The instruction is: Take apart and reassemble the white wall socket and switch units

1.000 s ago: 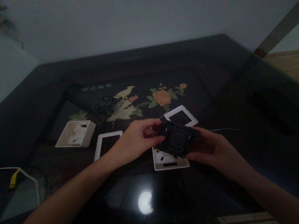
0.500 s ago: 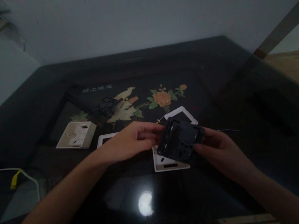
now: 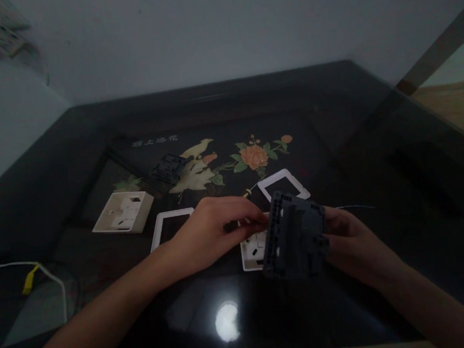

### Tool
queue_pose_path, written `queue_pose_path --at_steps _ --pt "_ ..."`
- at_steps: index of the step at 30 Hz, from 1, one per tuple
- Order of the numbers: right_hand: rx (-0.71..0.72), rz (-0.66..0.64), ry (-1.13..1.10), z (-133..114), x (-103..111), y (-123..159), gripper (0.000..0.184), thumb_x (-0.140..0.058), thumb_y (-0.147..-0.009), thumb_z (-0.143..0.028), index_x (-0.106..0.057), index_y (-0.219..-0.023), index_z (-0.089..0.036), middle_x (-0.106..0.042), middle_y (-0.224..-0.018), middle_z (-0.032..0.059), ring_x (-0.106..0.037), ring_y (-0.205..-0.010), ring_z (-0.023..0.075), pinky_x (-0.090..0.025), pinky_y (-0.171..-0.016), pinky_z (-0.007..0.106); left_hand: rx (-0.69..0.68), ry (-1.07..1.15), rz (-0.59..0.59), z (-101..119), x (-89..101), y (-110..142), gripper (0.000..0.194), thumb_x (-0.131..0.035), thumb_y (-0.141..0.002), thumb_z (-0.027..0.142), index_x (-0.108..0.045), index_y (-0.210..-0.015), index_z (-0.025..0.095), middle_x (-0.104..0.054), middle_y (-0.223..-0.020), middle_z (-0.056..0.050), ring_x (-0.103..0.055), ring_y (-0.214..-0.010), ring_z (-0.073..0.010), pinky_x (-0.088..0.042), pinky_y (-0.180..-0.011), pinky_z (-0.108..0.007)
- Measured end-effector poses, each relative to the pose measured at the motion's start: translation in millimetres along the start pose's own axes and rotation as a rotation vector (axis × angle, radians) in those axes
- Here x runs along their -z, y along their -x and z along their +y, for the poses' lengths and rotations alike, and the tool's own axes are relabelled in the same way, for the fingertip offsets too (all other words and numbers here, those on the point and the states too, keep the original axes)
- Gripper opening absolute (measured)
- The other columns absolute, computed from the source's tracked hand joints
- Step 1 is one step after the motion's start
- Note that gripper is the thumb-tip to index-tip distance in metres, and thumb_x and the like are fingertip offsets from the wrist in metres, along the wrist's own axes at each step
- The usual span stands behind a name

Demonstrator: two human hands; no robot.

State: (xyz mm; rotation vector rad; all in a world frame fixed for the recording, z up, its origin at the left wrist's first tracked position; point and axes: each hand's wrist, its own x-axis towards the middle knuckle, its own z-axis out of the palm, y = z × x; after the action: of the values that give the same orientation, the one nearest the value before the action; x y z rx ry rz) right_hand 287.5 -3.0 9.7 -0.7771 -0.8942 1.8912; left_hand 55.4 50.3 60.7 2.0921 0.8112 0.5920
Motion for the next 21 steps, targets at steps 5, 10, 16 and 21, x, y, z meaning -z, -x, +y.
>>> queue_pose_path --at_steps 5,10,16,21 --pt "0.034 -0.013 -0.001 -0.9 1.0 1.3 0.02 -0.081 -0.073 -0.026 -0.078 -0.092 -0.029 -0.078 -0.079 0.0006 -0.072 -0.067 0.0119 -0.057 -0.066 0.022 0.048 -0.339 -0.104 -18.8 25.9 -1.7 0.016 -0.057 -0.089 0.014 -0.072 -0.091 0.019 -0.071 -0.098 -0.004 -0.067 -0.089 -0.0157 -0.049 -0.079 -0.024" --pt "0.027 -0.031 0.003 2.1 1.6 1.3 0.022 -0.081 -0.073 -0.027 -0.077 -0.094 -0.028 -0.078 -0.082 0.0018 -0.072 -0.067 0.0129 -0.058 -0.066 0.025 0.452 -0.867 -0.053 -58.1 57.4 -2.2 0.023 -0.054 -0.089 0.021 -0.068 -0.107 0.022 -0.072 -0.098 -0.007 -0.067 -0.084 -0.0231 -0.048 -0.072 -0.031" --pt "0.011 0.014 0.031 3.6 1.0 -0.1 0.02 -0.082 -0.071 -0.027 -0.077 -0.09 -0.025 -0.078 -0.081 0.0023 -0.072 -0.07 0.0128 -0.057 -0.067 0.023 0.515 -0.919 -0.041 -88.1 52.7 -6.4 0.022 -0.048 -0.088 0.019 -0.066 -0.1 0.02 -0.072 -0.094 -0.01 -0.068 -0.082 -0.0275 -0.048 -0.067 -0.033" --pt "-0.003 0.03 0.045 5.5 1.5 0.1 0.02 -0.083 -0.071 -0.026 -0.076 -0.09 -0.024 -0.077 -0.08 0.0011 -0.071 -0.068 0.0111 -0.057 -0.068 0.022 0.493 -0.911 -0.005 -91.3 46.9 -8.7 0.021 -0.051 -0.089 0.02 -0.065 -0.104 0.017 -0.067 -0.109 -0.013 -0.067 -0.092 -0.0277 -0.051 -0.074 -0.034"
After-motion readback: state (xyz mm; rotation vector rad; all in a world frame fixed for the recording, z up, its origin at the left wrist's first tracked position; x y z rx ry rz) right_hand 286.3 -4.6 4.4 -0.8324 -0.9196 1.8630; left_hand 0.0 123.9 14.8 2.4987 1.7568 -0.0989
